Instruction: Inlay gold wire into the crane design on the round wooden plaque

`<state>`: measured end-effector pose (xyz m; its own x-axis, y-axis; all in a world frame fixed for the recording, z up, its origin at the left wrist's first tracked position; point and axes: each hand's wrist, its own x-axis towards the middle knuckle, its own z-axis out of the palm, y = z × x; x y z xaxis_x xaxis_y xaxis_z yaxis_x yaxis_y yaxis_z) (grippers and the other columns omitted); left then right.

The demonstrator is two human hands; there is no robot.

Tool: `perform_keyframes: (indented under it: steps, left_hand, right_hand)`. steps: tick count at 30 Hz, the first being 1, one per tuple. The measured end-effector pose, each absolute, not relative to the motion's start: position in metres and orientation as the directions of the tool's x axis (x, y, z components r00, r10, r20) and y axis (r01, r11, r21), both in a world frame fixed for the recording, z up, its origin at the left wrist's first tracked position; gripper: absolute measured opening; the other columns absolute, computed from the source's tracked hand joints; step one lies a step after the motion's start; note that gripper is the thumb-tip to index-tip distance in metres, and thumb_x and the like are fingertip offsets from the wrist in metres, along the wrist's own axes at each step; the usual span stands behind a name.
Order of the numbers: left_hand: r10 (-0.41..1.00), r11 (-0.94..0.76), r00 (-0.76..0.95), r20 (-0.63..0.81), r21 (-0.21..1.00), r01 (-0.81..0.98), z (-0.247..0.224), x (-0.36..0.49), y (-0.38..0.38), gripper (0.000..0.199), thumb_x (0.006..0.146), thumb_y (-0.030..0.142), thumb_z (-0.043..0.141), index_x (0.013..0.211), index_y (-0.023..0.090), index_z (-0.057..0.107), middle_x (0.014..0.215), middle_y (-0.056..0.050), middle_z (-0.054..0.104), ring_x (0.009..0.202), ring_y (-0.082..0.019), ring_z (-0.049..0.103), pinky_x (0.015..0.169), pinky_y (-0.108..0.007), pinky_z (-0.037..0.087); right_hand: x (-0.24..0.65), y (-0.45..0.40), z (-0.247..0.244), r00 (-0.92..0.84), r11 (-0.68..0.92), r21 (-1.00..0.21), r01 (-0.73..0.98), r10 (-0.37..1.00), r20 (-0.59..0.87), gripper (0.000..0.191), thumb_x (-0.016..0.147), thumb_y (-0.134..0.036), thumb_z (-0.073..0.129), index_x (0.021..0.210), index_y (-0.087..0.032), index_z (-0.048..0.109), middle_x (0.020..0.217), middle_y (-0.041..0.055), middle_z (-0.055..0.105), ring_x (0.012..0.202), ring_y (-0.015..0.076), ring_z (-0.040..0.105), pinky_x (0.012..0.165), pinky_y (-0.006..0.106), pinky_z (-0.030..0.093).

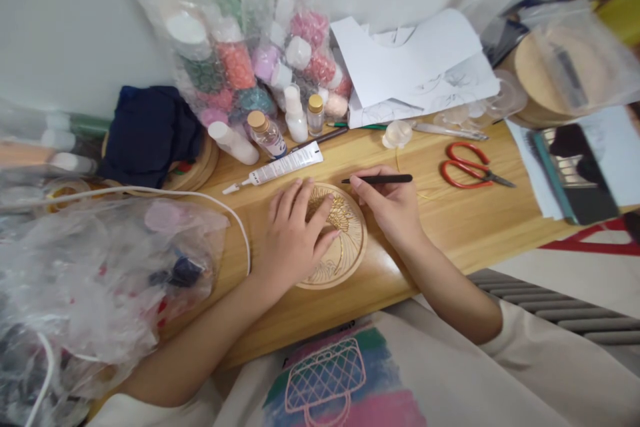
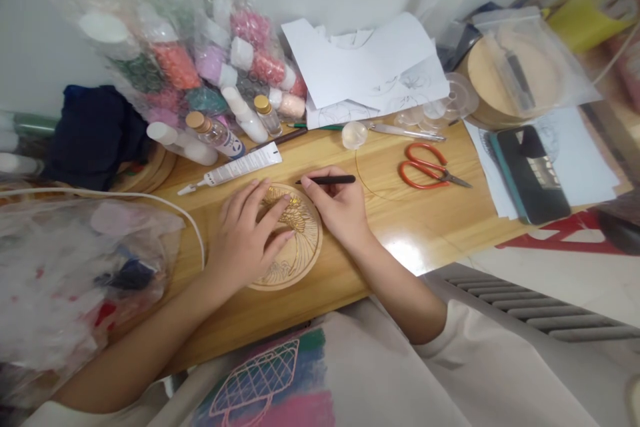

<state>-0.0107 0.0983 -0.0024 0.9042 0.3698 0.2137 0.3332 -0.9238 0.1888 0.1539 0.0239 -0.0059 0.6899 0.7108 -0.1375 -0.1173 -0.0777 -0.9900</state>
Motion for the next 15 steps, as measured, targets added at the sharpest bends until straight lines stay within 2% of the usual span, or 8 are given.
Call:
perform_keyframes:
  steps: [15]
  left_hand:
    - [0.386, -0.915, 0.896, 0.217, 0.211, 0.343, -0.0046, -0.0121, 0.0981, 0.040, 0.094, 0.037, 0.054, 0.124, 0.011, 0.059, 0.140, -0.024, 0.051, 0.129, -0.039, 0.047, 0.105, -0.057, 0.041]
  right_hand:
    - [0.1539, 0.0233, -0.0049, 0.686, -0.104, -0.990, -0.097, 0.714, -0.142, 0.012, 0.074, -0.030, 0.073, 0.076, -0.020, 0.067, 0.070, -0.0015, 0.065, 0.065, 0.0114, 0.059, 0.067, 0.030, 0.051]
